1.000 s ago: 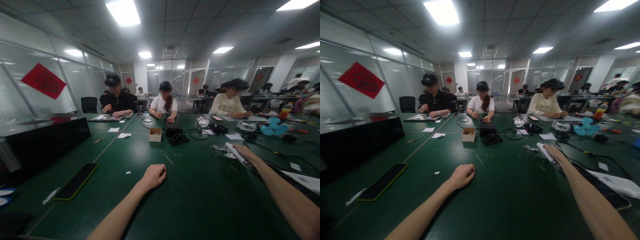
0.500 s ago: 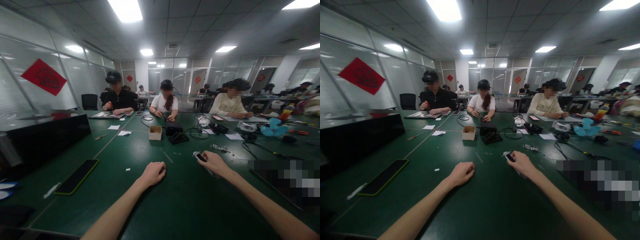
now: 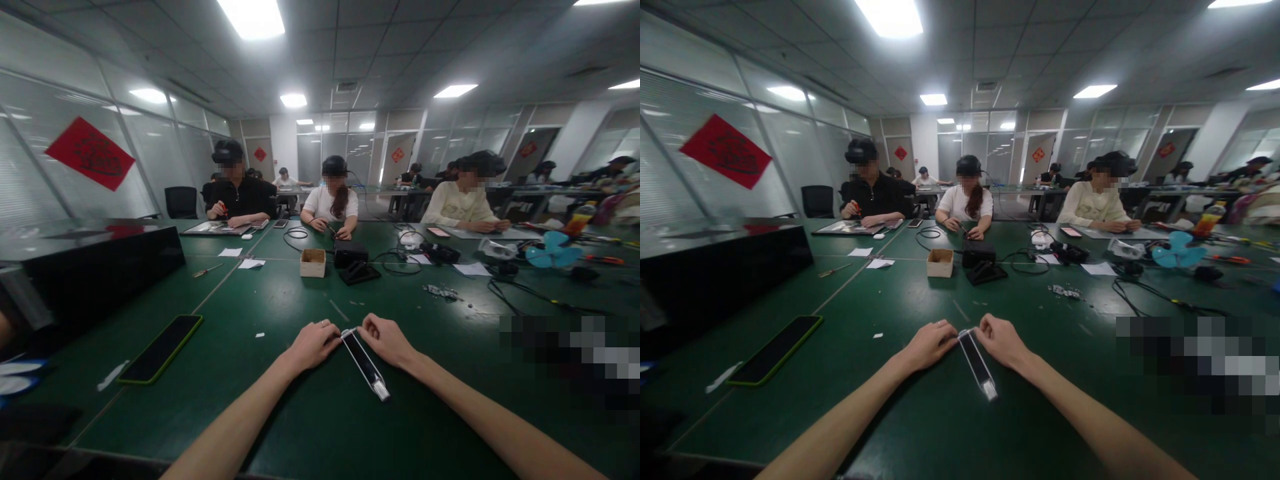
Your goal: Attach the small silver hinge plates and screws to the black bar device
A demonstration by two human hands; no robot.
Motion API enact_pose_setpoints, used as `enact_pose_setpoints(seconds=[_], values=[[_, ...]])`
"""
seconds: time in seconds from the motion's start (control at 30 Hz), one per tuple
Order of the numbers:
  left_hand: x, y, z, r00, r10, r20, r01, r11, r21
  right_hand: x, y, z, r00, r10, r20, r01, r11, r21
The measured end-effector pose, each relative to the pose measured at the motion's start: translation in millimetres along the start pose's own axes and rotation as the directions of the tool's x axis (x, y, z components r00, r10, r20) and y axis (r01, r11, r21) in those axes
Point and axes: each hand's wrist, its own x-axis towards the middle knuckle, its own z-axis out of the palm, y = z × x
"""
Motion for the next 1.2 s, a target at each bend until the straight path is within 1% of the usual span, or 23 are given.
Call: enact_pose_setpoints(seconds=[0.03,0.1,0.2,0.53,0.63,0.8,0.93,1.0,1.03,1.07,1.1,1.13,1.17,1.2], values=[[0,0,0.6,1.0,0.004,-0.001,-0.004,1.0,-0.002,0,4,0,0.999,-0.046,-0.01,0.046,0.999,0.001],[1,-1,1.6,1.0,0.009,-0.002,-0.009,1.0,0.001,-1,10,1,0.991,-0.135,0.01,0.135,0.991,-0.012],[1,-1,2.9,1.0,0.013,0.0,-0.013,1.0,0.005,-4,11,4,0.977,-0.209,0.047,0.212,0.976,-0.058],[3,-2,7.3,0.998,-0.051,-0.047,0.051,0.999,-0.007,-4,13,4,0.977,-0.201,0.071,0.206,0.975,-0.084],[3,-1,5.9,0.998,-0.047,-0.051,0.046,0.999,-0.017,-4,15,5,0.978,-0.196,0.075,0.203,0.976,-0.085],[2,2,4.6,0.998,-0.038,-0.054,0.037,0.999,-0.016,-6,12,5,0.972,-0.23,0.049,0.232,0.971,-0.062],[2,3,3.6,0.998,-0.048,-0.033,0.049,0.999,0.015,-4,14,5,0.972,-0.232,0.036,0.235,0.967,-0.103],[3,4,2.8,0.998,-0.054,-0.027,0.055,0.998,0.023,2,27,1,0.984,-0.181,-0.009,0.177,0.971,-0.161],[3,4,2.5,0.998,-0.056,-0.024,0.056,0.998,0.024,6,38,-3,0.99,-0.131,-0.043,0.12,0.973,-0.197],[3,4,2.4,0.998,-0.057,-0.022,0.057,0.998,0.023,9,52,-9,0.993,-0.052,-0.104,0.026,0.971,-0.239],[3,3,2.4,0.998,-0.057,-0.02,0.058,0.998,0.022,12,69,-16,0.983,0.046,-0.18,-0.098,0.952,-0.291],[3,3,2.6,0.998,-0.059,-0.02,0.059,0.998,0.022,13,88,-25,0.952,0.145,-0.271,-0.235,0.912,-0.337],[3,3,2.9,0.998,-0.062,-0.023,0.062,0.998,0.022,14,109,-34,0.904,0.236,-0.355,-0.369,0.851,-0.373],[3,3,3.3,0.997,-0.067,-0.026,0.068,0.997,0.022,13,130,-44,0.841,0.315,-0.44,-0.495,0.777,-0.389]])
